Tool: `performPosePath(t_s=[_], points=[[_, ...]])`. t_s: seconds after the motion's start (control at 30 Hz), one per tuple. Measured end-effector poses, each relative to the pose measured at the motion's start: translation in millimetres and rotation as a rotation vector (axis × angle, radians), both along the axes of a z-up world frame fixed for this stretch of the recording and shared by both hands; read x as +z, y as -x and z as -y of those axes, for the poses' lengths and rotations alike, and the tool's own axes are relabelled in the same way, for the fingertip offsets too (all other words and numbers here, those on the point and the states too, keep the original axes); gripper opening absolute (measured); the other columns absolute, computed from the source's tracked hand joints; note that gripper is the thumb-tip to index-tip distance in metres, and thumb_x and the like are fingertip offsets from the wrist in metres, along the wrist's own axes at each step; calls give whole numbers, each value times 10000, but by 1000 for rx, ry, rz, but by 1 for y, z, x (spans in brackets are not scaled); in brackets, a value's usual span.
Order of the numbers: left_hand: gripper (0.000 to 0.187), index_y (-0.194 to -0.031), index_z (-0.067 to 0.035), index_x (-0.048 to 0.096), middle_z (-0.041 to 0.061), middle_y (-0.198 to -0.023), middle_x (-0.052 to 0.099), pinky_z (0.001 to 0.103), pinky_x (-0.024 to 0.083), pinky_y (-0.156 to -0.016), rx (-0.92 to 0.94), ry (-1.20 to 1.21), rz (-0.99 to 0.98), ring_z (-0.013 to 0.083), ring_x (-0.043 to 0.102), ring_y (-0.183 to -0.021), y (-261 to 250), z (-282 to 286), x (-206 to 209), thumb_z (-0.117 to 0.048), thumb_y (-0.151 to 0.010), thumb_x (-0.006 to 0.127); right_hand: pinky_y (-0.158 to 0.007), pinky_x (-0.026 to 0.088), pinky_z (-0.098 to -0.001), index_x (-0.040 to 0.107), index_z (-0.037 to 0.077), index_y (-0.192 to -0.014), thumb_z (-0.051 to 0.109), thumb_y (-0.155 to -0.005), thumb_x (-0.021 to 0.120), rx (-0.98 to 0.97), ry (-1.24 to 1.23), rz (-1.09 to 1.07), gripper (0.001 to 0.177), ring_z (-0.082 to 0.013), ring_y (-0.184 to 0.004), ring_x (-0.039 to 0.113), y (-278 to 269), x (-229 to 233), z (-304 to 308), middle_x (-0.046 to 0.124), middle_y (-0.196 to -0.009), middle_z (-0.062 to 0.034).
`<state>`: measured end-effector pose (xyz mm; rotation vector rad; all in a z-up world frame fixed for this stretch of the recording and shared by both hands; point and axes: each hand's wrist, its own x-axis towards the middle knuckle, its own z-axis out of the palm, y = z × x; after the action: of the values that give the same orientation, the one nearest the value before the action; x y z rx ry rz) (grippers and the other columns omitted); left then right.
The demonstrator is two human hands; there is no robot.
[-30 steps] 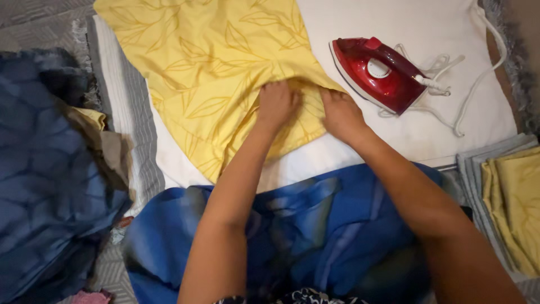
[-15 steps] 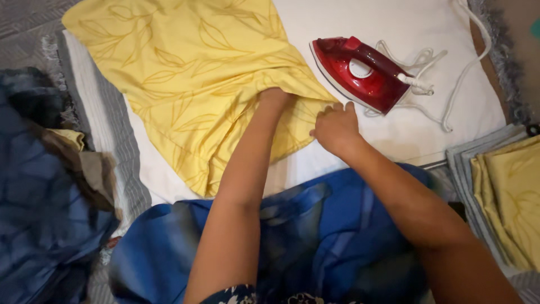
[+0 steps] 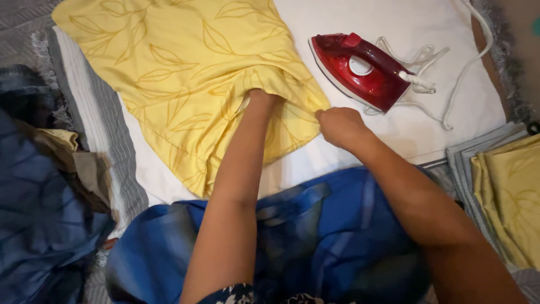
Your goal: The person irons a yellow patterned cloth on a white surface, repeatedly folding and pressing it with a red iron. The person adjusts the cloth and continues ironing different sections until the end of the clip.
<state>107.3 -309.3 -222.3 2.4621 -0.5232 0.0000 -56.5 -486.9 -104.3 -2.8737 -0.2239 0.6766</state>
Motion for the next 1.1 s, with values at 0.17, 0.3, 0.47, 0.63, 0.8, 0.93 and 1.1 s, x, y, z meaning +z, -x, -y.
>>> performPosePath(t_s=[0.17,0.3,0.47,0.63,0.8,0.93,1.1], points=[[549,-1456,-168,574,141,-1472,575,466,352,-1175,-11,32,28,331,489,-1389,-4,-1,2,-441,-980,575,-897,535,-483,648,45,-1054,136,-938,650,107,-296,177,147,-388,-1068,661,-1,-14,-5,680,-1088,-174],[553,-1471,-171,567,140,-1476,577,465,350,-1182,-12,23,42,329,491,-1393,-1,-3,7,-441,-988,574,-875,520,-496,521,39,-1349,218,-854,735,-41,-298,167,568,-426,-1062,626,-10,-17,-7,596,-1220,-232],[559,-1490,-175,559,138,-1480,579,464,346,-1191,12,12,74,327,493,-1398,12,-19,12,-440,-998,572,-893,529,-509,405,100,-1532,313,-916,703,-202,-166,44,716,-435,-1084,622,-14,-1,0,508,-1349,-245],[564,-1509,-180,551,136,-1485,581,463,343,-1200,33,27,120,324,494,-1403,14,-36,27,-439,-1008,571,-915,533,-501,503,202,-1499,330,-903,714,-180,-97,128,646,-446,-1128,587,-11,3,-1,493,-1294,-261],[570,-1527,-184,543,133,-1490,584,462,340,-1209,-105,49,188,322,496,-1407,38,-19,38,-439,-1018,569,-821,557,-513,550,83,-1384,303,-907,713,-180,-61,190,550,-452,-1033,622,-10,-29,6,519,-1239,-265],[575,-1542,-187,536,132,-1494,586,461,337,-1217,-439,12,191,320,498,-1411,85,-16,38,-438,-1026,568,-775,581,-492,642,-9,-1156,156,-960,650,-122,10,349,256,-411,-899,695,-15,-48,18,584,-1216,-248],[700,-1495,-159,524,150,-1494,563,459,325,-1194,-481,-10,-112,350,474,-1408,128,-37,51,-563,-930,609,-771,549,-525,701,72,-1044,221,-961,665,-88,-59,367,175,-410,-888,697,-13,-20,24,660,-1008,-198]])
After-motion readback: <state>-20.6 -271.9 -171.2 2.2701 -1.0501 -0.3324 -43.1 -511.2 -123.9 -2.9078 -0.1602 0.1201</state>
